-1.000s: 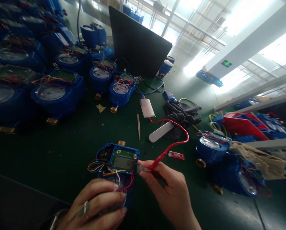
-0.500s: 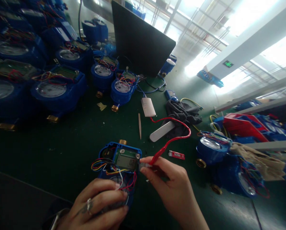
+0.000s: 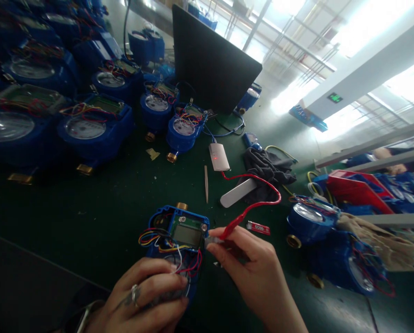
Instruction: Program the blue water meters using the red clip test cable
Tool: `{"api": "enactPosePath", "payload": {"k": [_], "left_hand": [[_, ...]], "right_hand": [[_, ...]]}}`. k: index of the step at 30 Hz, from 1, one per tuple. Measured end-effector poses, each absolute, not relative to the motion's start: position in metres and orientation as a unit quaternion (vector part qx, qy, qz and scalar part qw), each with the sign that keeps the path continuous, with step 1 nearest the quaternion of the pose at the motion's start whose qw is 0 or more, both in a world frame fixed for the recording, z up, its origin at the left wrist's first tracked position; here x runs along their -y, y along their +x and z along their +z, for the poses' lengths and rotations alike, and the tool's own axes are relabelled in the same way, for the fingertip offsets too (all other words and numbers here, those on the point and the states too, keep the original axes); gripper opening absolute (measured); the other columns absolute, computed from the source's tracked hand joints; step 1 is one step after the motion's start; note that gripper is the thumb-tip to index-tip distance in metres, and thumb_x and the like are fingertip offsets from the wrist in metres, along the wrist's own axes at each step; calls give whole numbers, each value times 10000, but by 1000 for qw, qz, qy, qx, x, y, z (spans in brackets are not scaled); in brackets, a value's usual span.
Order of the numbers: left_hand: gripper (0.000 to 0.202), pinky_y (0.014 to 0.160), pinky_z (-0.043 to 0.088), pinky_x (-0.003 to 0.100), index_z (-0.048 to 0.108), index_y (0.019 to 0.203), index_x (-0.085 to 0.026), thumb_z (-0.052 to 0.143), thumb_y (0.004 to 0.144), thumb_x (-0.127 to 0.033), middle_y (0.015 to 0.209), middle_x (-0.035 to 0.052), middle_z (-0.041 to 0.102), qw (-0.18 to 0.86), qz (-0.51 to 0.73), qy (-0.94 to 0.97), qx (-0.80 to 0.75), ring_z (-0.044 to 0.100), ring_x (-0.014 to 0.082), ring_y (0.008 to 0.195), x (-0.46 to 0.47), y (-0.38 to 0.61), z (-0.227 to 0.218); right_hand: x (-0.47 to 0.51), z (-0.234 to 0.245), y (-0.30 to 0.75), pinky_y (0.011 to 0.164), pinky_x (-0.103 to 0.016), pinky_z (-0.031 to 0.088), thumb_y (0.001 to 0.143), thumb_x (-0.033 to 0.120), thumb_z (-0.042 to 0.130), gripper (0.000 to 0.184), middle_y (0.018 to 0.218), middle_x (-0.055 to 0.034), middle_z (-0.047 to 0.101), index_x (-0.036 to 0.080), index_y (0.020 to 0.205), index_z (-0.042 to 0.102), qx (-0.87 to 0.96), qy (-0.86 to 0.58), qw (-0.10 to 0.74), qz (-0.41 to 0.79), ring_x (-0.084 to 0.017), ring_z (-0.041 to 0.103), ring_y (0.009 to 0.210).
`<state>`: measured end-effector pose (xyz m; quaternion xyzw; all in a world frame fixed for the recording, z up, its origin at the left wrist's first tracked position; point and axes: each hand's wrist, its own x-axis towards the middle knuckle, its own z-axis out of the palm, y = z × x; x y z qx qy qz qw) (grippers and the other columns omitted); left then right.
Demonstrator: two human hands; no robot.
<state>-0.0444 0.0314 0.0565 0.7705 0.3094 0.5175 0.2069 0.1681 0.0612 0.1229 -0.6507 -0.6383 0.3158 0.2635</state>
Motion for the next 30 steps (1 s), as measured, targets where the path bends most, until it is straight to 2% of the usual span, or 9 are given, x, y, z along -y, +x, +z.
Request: {"api": "enactPosePath", "payload": {"k": [16, 26, 30], "left_hand": [[130, 886, 565, 225, 716, 897, -154, 597, 947, -136, 937, 23, 748, 223, 492, 784, -306, 648, 144, 953, -31, -45, 58], [109, 955, 542, 222, 697, 892, -143, 600, 933, -116, 933, 27, 733, 213, 497, 783, -308, 643, 128, 964, -28, -45, 58], [69, 925, 557, 232, 699, 901, -140, 638, 901, -108, 947, 38, 729, 217, 500, 783, -301, 643, 147, 976, -29, -45, 57]], "right_hand": [[-63, 126, 166, 550, -195, 582, 806, 270, 737, 105, 714, 11, 764, 233, 903, 758, 641, -643, 251, 335, -156, 722, 603], [-63, 128, 163, 534, -232, 596, 795, 280, 733, 106, 692, -2, 760, 221, 878, 761, 635, -649, 253, 334, -176, 720, 586], [-63, 128, 165, 542, -244, 600, 804, 293, 726, 120, 694, -9, 766, 217, 891, 758, 637, -654, 247, 325, -185, 723, 594]]}}
